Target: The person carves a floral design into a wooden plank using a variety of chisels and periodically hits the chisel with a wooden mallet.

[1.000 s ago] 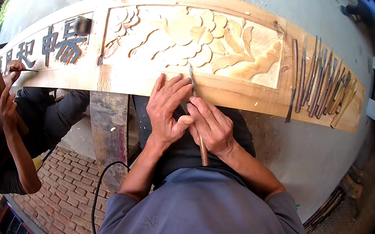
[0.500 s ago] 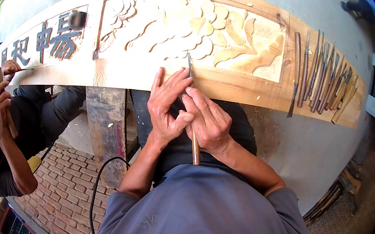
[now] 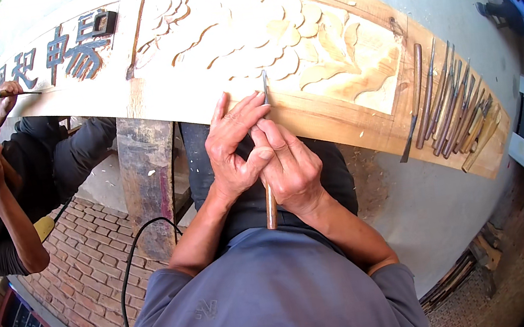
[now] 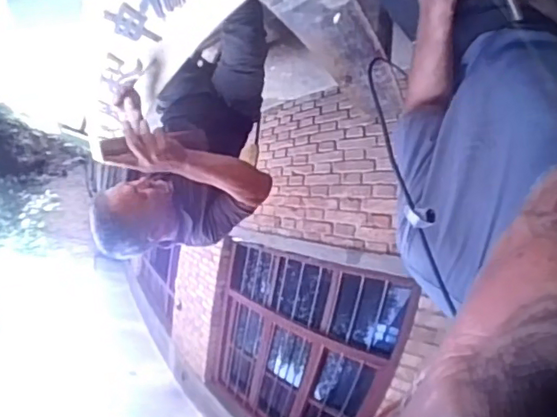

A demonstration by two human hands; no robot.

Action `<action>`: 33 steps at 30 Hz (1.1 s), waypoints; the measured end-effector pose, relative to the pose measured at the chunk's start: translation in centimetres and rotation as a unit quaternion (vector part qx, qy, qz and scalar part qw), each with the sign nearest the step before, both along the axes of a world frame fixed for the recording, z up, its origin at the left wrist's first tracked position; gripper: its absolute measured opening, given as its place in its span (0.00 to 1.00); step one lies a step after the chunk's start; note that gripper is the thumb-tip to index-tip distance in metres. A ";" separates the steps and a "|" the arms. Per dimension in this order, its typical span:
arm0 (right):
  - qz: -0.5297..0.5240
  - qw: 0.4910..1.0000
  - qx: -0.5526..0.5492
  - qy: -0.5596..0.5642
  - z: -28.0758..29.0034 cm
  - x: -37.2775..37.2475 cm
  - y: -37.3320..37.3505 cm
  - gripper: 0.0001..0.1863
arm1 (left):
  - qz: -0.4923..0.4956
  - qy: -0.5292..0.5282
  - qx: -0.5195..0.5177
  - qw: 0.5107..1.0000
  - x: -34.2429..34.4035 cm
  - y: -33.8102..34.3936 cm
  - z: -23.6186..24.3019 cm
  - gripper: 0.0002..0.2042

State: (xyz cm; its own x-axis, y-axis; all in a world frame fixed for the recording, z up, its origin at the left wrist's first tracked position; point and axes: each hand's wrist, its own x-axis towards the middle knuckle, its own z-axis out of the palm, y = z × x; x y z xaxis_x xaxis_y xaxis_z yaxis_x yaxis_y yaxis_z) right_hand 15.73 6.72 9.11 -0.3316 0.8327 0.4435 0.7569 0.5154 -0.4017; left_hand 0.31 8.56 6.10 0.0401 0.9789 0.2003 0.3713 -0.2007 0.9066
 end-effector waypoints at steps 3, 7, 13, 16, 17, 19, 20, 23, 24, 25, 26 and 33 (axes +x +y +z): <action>0.015 0.999 -0.023 -0.039 1.6 -0.6 0.4 0.16 | 0.008 -0.033 -0.013 0.999 -0.3 -0.1 -0.1 0.33; 0.044 0.993 -0.035 -0.101 2.5 -0.8 0.7 0.18 | 0.014 -0.063 -0.018 0.998 -0.3 0.1 -0.1 0.33; 0.013 0.998 -0.025 -0.052 1.1 -0.5 -0.1 0.16 | -0.002 -0.067 -0.016 0.998 -0.6 -0.1 -0.4 0.32; -0.012 1.000 -0.012 -0.024 0.5 -0.8 -0.3 0.15 | -0.012 -0.051 -0.008 0.999 -0.7 0.0 -0.6 0.32; -0.014 1.000 -0.002 -0.025 0.3 -1.0 -0.2 0.14 | -0.012 -0.052 -0.009 0.999 -0.8 -0.1 -0.7 0.32; -0.016 0.999 0.008 -0.026 -0.1 -1.1 -0.2 0.13 | -0.015 -0.049 -0.013 0.999 -0.9 0.0 -0.5 0.31; -0.011 1.000 0.007 -0.019 -0.3 -1.0 -0.1 0.14 | -0.016 -0.049 -0.014 0.999 -0.8 0.0 -0.5 0.31; -0.005 1.000 0.008 -0.010 -0.5 -0.7 0.1 0.14 | -0.018 -0.031 -0.020 0.999 -0.7 -0.1 -0.2 0.31; -0.003 1.000 0.011 -0.006 -0.6 -0.5 0.1 0.15 | -0.018 -0.025 -0.014 0.999 -0.6 0.0 -0.1 0.31; -0.003 1.000 0.010 -0.007 -0.6 -0.4 0.2 0.15 | -0.019 -0.019 -0.009 1.000 -0.5 0.0 0.0 0.31; 0.004 1.000 0.008 -0.013 -0.6 -0.2 0.2 0.15 | -0.018 -0.019 -0.010 1.000 -0.4 0.1 0.1 0.31; 0.051 0.994 -0.047 -0.085 1.9 -0.7 1.1 0.18 | -0.016 -0.045 -0.035 0.998 -0.7 -0.2 0.1 0.36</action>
